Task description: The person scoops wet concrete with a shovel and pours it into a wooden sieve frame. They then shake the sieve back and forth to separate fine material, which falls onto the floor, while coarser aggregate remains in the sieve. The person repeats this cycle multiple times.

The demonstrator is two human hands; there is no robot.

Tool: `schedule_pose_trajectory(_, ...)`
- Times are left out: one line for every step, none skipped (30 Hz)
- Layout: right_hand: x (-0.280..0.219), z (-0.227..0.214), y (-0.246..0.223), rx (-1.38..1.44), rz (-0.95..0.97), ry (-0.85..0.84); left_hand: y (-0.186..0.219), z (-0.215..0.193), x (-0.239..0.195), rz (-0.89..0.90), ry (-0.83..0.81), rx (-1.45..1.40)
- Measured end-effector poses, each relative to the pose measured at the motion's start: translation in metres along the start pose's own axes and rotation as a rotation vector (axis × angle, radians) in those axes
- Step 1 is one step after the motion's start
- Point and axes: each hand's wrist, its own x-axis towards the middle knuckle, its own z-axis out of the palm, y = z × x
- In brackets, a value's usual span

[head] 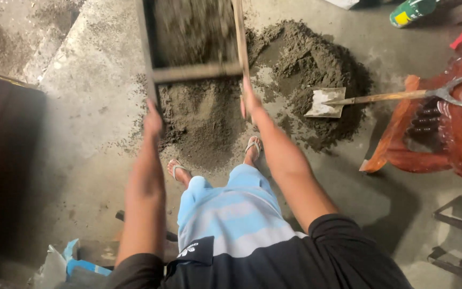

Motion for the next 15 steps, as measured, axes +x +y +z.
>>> schedule_pose_trajectory(-0.025, 0.006, -0.067, 0.052, -0.047, -0.019, 0.016, -0.010, 0.041, -0.003, 0.003, 0.032)
schedule_pose_trajectory(-0.055, 0.014, -0.142, 0.102, -0.083, -0.035, 0.025, -0.018, 0.080, -0.015, 0.002, 0.068)
schedule_pose_trajectory(-0.046, 0.012, -0.146, 0.103, -0.072, -0.028, 0.050, -0.026, 0.058, -0.024, -0.006, 0.073)
schedule_pose_trajectory(-0.033, 0.010, -0.156, 0.128, -0.058, 0.013, 0.083, -0.033, 0.041, 0.015, 0.004, 0.058)
schedule_pose_trajectory(-0.020, 0.008, -0.168, 0.154, -0.044, 0.055, 0.116, -0.040, 0.024, 0.054, 0.015, 0.042)
schedule_pose_trajectory(-0.040, 0.011, -0.157, 0.147, -0.042, 0.054, 0.124, -0.038, -0.026, 0.049, 0.016, 0.037)
schedule_pose_trajectory(-0.059, 0.014, -0.146, 0.059, -0.077, 0.024, 0.134, -0.032, -0.079, 0.021, 0.015, 0.086)
schedule_pose_trajectory(-0.078, 0.019, -0.135, -0.026, -0.112, -0.010, 0.140, -0.027, -0.139, -0.006, 0.017, 0.137)
schedule_pose_trajectory(-0.083, 0.020, -0.089, -0.031, -0.112, -0.015, 0.093, -0.009, -0.115, -0.010, 0.021, 0.133)
schedule_pose_trajectory(-0.087, 0.017, -0.043, -0.107, -0.050, -0.019, 0.042, 0.003, -0.102, 0.091, -0.005, 0.288)
schedule_pose_trajectory(-0.092, 0.014, 0.003, -0.182, 0.013, -0.025, -0.012, 0.006, -0.099, 0.193, -0.032, 0.443)
schedule_pose_trajectory(-0.111, 0.009, 0.015, -0.170, 0.002, -0.014, -0.049, 0.007, -0.084, 0.212, -0.035, 0.449)
schedule_pose_trajectory(-0.130, 0.006, 0.028, -0.100, 0.003, 0.020, -0.088, 0.009, -0.074, 0.009, 0.015, 0.200)
schedule_pose_trajectory(-0.150, 0.000, 0.042, -0.037, 0.005, 0.050, -0.130, 0.017, -0.069, -0.198, 0.061, -0.058)
schedule_pose_trajectory(-0.132, -0.003, 0.057, -0.033, -0.005, 0.059, -0.146, 0.024, -0.063, -0.186, 0.056, -0.058)
